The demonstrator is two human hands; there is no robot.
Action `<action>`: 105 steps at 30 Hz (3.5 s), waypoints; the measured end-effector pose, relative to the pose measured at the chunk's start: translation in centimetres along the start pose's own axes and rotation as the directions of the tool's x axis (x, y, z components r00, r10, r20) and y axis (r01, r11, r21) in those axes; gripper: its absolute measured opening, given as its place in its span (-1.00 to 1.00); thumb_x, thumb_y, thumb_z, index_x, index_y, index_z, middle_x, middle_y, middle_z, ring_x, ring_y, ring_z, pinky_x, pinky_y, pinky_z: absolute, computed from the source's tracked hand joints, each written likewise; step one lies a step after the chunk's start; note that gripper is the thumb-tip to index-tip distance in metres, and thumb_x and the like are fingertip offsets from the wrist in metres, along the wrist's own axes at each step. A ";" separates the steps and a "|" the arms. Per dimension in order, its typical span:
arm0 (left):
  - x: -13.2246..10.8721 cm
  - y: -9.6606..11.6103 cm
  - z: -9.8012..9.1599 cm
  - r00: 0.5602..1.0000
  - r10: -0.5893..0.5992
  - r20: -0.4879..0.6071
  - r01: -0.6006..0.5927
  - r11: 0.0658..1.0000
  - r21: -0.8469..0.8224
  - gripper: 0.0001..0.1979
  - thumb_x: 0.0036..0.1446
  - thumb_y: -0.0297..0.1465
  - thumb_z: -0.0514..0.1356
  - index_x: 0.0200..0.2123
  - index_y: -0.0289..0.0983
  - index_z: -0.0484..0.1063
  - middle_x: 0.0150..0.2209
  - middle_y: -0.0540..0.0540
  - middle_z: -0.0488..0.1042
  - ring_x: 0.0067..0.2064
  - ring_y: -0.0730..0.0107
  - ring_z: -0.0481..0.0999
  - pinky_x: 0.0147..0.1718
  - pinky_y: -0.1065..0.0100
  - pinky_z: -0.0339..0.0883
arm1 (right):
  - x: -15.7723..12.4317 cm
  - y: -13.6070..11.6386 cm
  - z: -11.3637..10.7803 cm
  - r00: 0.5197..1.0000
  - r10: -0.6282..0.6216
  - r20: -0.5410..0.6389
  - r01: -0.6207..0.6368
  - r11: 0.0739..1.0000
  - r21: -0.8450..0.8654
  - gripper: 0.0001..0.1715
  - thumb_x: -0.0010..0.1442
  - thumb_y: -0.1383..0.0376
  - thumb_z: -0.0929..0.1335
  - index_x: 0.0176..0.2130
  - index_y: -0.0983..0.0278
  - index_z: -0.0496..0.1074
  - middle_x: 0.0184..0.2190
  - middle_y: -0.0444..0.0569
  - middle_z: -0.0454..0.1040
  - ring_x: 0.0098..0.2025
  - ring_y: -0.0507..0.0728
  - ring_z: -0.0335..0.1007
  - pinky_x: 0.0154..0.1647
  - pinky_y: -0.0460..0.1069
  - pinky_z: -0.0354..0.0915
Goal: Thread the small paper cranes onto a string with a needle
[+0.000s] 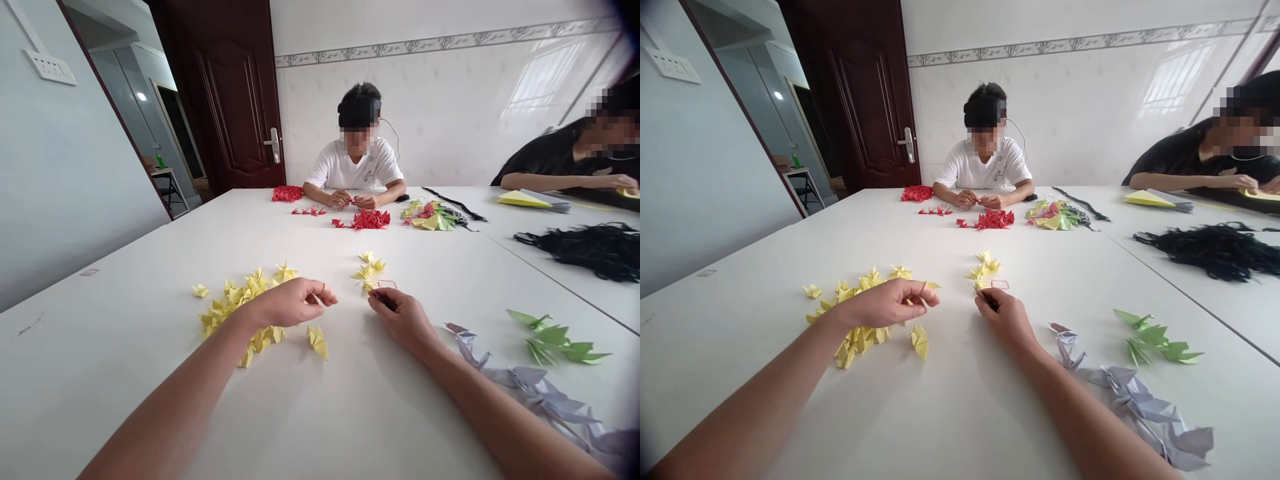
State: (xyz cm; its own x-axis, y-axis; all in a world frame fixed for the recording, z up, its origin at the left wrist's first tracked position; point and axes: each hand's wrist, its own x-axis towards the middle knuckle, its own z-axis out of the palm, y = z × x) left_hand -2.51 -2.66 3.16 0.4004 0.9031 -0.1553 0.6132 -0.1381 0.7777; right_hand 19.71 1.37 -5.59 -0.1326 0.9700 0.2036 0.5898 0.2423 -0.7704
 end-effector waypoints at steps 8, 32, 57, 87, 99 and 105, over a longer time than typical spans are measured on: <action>-0.9 0.6 0.6 0.982 -0.151 0.110 0.100 0.923 0.371 -0.64 -0.10 -0.38 0.16 -0.14 -0.20 0.44 -0.23 -0.07 0.47 -0.30 0.35 0.45 -0.45 0.45 0.22 | -1.9 -2.3 0.1 0.988 -0.069 0.140 0.115 0.931 -0.347 -0.64 -0.01 0.09 0.35 -0.21 0.19 0.46 -0.34 -0.07 0.44 -0.40 0.10 0.30 -0.47 -0.07 0.04; 0.3 -1.2 5.6 0.995 0.094 -0.016 -0.088 0.971 0.221 -0.43 0.19 -0.13 -0.03 0.19 -0.31 0.14 0.26 -0.24 0.09 0.27 0.13 0.08 0.20 0.15 -0.01 | -0.1 -1.3 -1.0 0.988 0.141 0.065 -0.154 0.824 0.545 -0.70 -0.05 0.09 0.39 -0.48 0.28 0.36 -0.70 -0.27 0.09 -0.65 -0.06 -0.09 -0.64 -0.10 -0.09; -3.2 2.7 12.4 0.820 0.361 0.444 -0.555 0.693 0.460 -0.23 0.16 -0.04 -0.01 0.27 -0.44 -0.08 0.32 -0.29 -0.17 0.33 0.09 -0.26 0.28 0.14 -0.38 | 0.1 0.1 -0.2 0.983 0.184 0.025 -0.157 0.751 0.642 -0.61 -0.08 0.04 0.41 -0.42 0.30 0.37 -0.74 -0.29 0.07 -0.69 -0.07 -0.11 -0.67 -0.11 -0.15; -2.5 1.0 13.0 0.730 0.491 0.476 -0.683 0.492 0.539 -0.44 0.27 -0.21 -0.16 0.26 -0.33 -0.05 0.31 -0.17 -0.04 0.32 0.18 -0.12 0.26 0.12 -0.22 | 0.1 0.0 -0.1 0.986 0.162 0.031 -0.148 0.788 0.598 -0.62 -0.11 0.04 0.41 -0.43 0.29 0.36 -0.72 -0.29 0.07 -0.69 -0.06 -0.09 -0.69 -0.11 -0.14; -3.9 0.4 12.7 0.756 0.448 0.477 -0.648 0.615 0.449 -0.39 0.25 -0.21 -0.10 0.27 -0.40 -0.09 0.32 -0.23 -0.15 0.33 0.16 -0.22 0.28 0.13 -0.31 | -0.1 0.0 -0.4 0.986 0.160 0.041 -0.155 0.807 0.570 -0.67 -0.06 0.08 0.39 -0.43 0.30 0.38 -0.71 -0.28 0.08 -0.66 -0.06 -0.08 -0.67 -0.11 -0.13; -7.4 0.7 10.3 0.821 0.315 0.476 -0.524 0.747 0.409 -0.42 0.24 -0.27 -0.08 0.28 -0.36 -0.08 0.32 -0.19 -0.15 0.33 0.17 -0.21 0.28 0.10 -0.31 | -0.1 0.1 -0.3 0.985 0.167 0.044 -0.163 0.813 0.559 -0.66 -0.08 0.07 0.40 -0.43 0.30 0.38 -0.71 -0.27 0.09 -0.66 -0.06 -0.07 -0.67 -0.12 -0.11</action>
State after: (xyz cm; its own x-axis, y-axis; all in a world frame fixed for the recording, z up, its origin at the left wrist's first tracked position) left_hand 2.00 -13.63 -1.40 0.8461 0.5045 -0.1722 0.5269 -0.7428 0.4130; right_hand 20.05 1.32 -5.48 -0.0668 0.9967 0.0456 0.0563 0.0494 -0.9972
